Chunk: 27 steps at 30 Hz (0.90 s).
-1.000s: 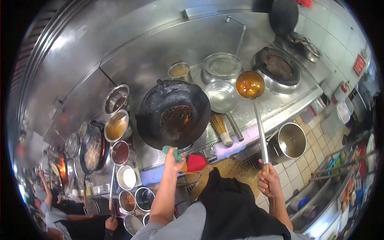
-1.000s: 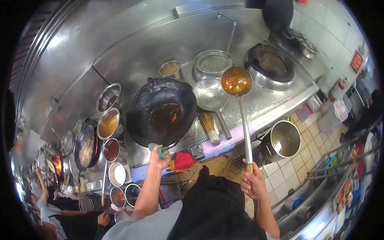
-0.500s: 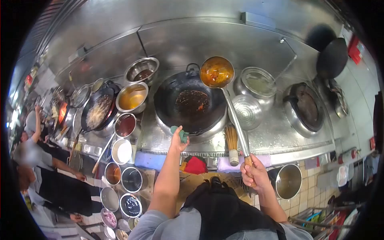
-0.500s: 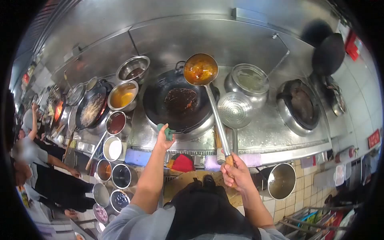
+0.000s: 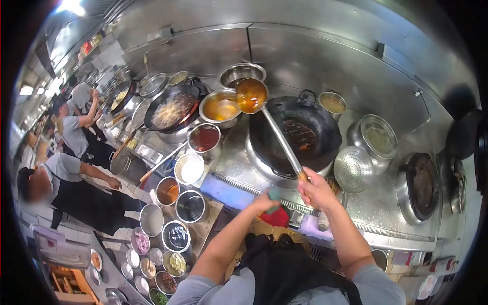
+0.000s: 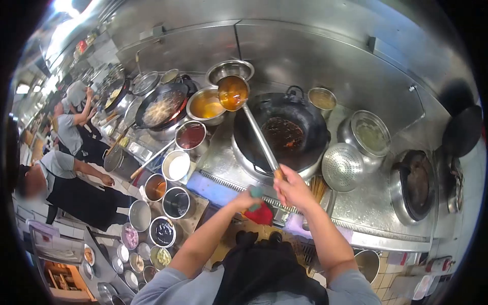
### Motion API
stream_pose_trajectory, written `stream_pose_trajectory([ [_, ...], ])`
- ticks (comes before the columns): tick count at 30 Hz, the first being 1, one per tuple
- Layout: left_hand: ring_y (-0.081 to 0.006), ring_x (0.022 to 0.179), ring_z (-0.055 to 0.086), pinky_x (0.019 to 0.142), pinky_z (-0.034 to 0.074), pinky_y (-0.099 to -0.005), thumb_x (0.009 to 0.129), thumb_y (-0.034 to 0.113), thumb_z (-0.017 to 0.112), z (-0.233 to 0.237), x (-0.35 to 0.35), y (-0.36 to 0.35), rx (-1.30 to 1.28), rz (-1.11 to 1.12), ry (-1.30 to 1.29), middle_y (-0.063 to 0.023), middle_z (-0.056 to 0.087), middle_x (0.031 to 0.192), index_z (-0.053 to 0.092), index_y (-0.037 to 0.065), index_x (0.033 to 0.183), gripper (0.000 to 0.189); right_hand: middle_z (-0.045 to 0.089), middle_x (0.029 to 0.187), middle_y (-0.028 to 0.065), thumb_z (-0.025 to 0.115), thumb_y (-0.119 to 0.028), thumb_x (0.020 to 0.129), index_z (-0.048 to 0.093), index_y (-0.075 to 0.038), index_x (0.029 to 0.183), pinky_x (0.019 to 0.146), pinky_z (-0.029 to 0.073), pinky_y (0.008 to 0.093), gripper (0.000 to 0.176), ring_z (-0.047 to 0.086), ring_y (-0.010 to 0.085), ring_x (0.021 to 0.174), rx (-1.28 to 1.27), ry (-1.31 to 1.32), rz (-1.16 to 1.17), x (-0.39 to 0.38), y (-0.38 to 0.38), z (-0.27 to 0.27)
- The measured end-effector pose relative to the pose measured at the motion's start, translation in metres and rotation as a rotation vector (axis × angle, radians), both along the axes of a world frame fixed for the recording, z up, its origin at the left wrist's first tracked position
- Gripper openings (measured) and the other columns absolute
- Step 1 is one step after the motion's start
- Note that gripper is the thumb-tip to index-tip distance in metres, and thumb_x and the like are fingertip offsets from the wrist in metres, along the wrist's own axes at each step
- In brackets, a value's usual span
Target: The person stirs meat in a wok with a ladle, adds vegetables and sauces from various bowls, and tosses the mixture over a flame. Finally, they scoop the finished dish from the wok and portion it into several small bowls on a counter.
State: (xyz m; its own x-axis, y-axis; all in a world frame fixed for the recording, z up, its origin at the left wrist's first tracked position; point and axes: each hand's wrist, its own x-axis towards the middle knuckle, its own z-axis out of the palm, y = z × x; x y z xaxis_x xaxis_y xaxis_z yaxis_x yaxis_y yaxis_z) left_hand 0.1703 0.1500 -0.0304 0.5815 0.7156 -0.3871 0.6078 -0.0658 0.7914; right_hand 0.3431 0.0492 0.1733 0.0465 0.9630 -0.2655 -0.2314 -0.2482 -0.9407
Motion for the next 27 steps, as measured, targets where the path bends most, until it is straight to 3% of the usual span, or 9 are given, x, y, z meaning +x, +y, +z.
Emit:
stream_pose_trajectory([
  [2, -0.0280, 0.086, 0.062, 0.073, 0.051, -0.0399, 0.073, 0.025, 0.067, 0.016, 0.006, -0.019, 0.158, -0.169, 0.192, -0.0165, 0.059, 0.092, 0.047, 0.006, 0.114, 0.049, 0.044, 0.062, -0.0003, 0.047, -0.004, 0.086, 0.046, -0.006, 0.095, 0.034, 0.033, 0.0213, 0.010, 0.040, 0.0065, 0.040, 0.047, -0.150, 0.078, -0.007, 0.051, -0.011],
  [6, -0.0374, 0.092, 0.061, 0.078, 0.050, -0.0410, 0.071, 0.027, 0.068, 0.006, 0.012, -0.039, 0.447, -0.476, 0.536, -0.0231, 0.052, 0.114, 0.037, 0.011, 0.126, 0.065, 0.058, 0.072, 0.0100, 0.056, -0.014, 0.081, 0.041, -0.001, 0.128, 0.043, 0.045, 0.0296, 0.051, 0.054, 0.0158, 0.046, 0.020, -0.562, -0.025, -0.046, 0.131, -0.039],
  [12, -0.0385, 0.110, 0.047, 0.084, 0.047, -0.0427, 0.072, 0.033, 0.067, 0.055, -0.003, -0.043, 0.453, -0.553, 0.529, -0.0217, 0.046, 0.114, 0.037, 0.010, 0.129, 0.068, 0.048, 0.062, 0.0024, 0.054, -0.011, 0.083, 0.052, -0.003, 0.115, 0.037, 0.037, 0.0284, 0.033, 0.046, 0.0110, 0.044, 0.513, -1.264, -0.283, -0.087, 0.206, -0.096],
  [14, -0.0326, 0.104, 0.049, 0.080, 0.047, -0.0419, 0.074, 0.024, 0.063, 0.067, -0.007, -0.037, 0.560, -0.398, 0.320, -0.0167, 0.046, 0.112, 0.045, 0.010, 0.122, 0.053, 0.048, 0.063, 0.0024, 0.054, -0.011, 0.082, 0.053, -0.005, 0.092, 0.038, 0.037, 0.0262, 0.012, 0.046, 0.0107, 0.046, -0.120, -0.383, 0.030, -0.096, 0.203, -0.050],
  [16, -0.0339, 0.104, 0.049, 0.079, 0.047, -0.0428, 0.074, 0.025, 0.063, 0.073, -0.005, -0.022, 0.641, -0.303, 0.158, -0.0172, 0.046, 0.111, 0.050, 0.010, 0.116, 0.046, 0.048, 0.063, 0.0033, 0.050, -0.009, 0.085, 0.047, -0.007, 0.082, 0.040, 0.038, 0.0245, 0.005, 0.047, 0.0104, 0.048, -0.126, -0.155, 0.038, -0.092, 0.204, -0.046],
  [18, -0.0352, 0.103, 0.049, 0.078, 0.046, -0.0436, 0.073, 0.025, 0.063, 0.083, -0.004, -0.007, 0.717, -0.209, -0.012, -0.0177, 0.046, 0.110, 0.055, 0.009, 0.109, 0.040, 0.048, 0.065, 0.0031, 0.050, -0.008, 0.086, 0.047, -0.008, 0.083, 0.039, 0.036, 0.0233, 0.004, 0.044, 0.0096, 0.047, -0.178, 0.487, -0.031, -0.086, 0.194, -0.041],
  [22, -0.0317, 0.103, 0.049, 0.076, 0.044, -0.0443, 0.073, 0.022, 0.061, 0.089, 0.002, 0.013, 0.937, -0.156, -0.136, -0.0146, 0.049, 0.107, 0.060, 0.008, 0.098, 0.029, 0.047, 0.067, 0.0026, 0.049, -0.010, 0.089, 0.049, -0.009, 0.092, 0.039, 0.035, 0.0208, 0.003, 0.042, 0.0075, 0.046, -0.072, 0.792, -0.090, -0.066, 0.152, -0.034],
  [23, -0.0301, 0.103, 0.049, 0.076, 0.044, -0.0442, 0.073, 0.020, 0.060, 0.080, 0.008, 0.019, 0.897, -0.184, -0.132, -0.0120, 0.051, 0.106, 0.060, 0.009, 0.098, 0.028, 0.048, 0.068, 0.0022, 0.050, -0.012, 0.089, 0.049, -0.008, 0.108, 0.037, 0.035, 0.0200, 0.019, 0.041, 0.0059, 0.046, -0.076, 0.848, -0.142, -0.061, 0.135, -0.031],
  [27, -0.0267, 0.098, 0.052, 0.074, 0.045, -0.0439, 0.079, 0.020, 0.057, 0.070, 0.015, 0.047, 0.858, -0.258, -0.292, -0.0038, 0.057, 0.096, 0.063, 0.013, 0.092, 0.016, 0.047, 0.067, 0.0018, 0.049, -0.010, 0.089, 0.044, -0.010, 0.114, 0.036, 0.035, 0.0208, 0.025, 0.042, 0.0072, 0.045, -0.015, 0.558, -0.324, -0.069, 0.050, -0.023],
])
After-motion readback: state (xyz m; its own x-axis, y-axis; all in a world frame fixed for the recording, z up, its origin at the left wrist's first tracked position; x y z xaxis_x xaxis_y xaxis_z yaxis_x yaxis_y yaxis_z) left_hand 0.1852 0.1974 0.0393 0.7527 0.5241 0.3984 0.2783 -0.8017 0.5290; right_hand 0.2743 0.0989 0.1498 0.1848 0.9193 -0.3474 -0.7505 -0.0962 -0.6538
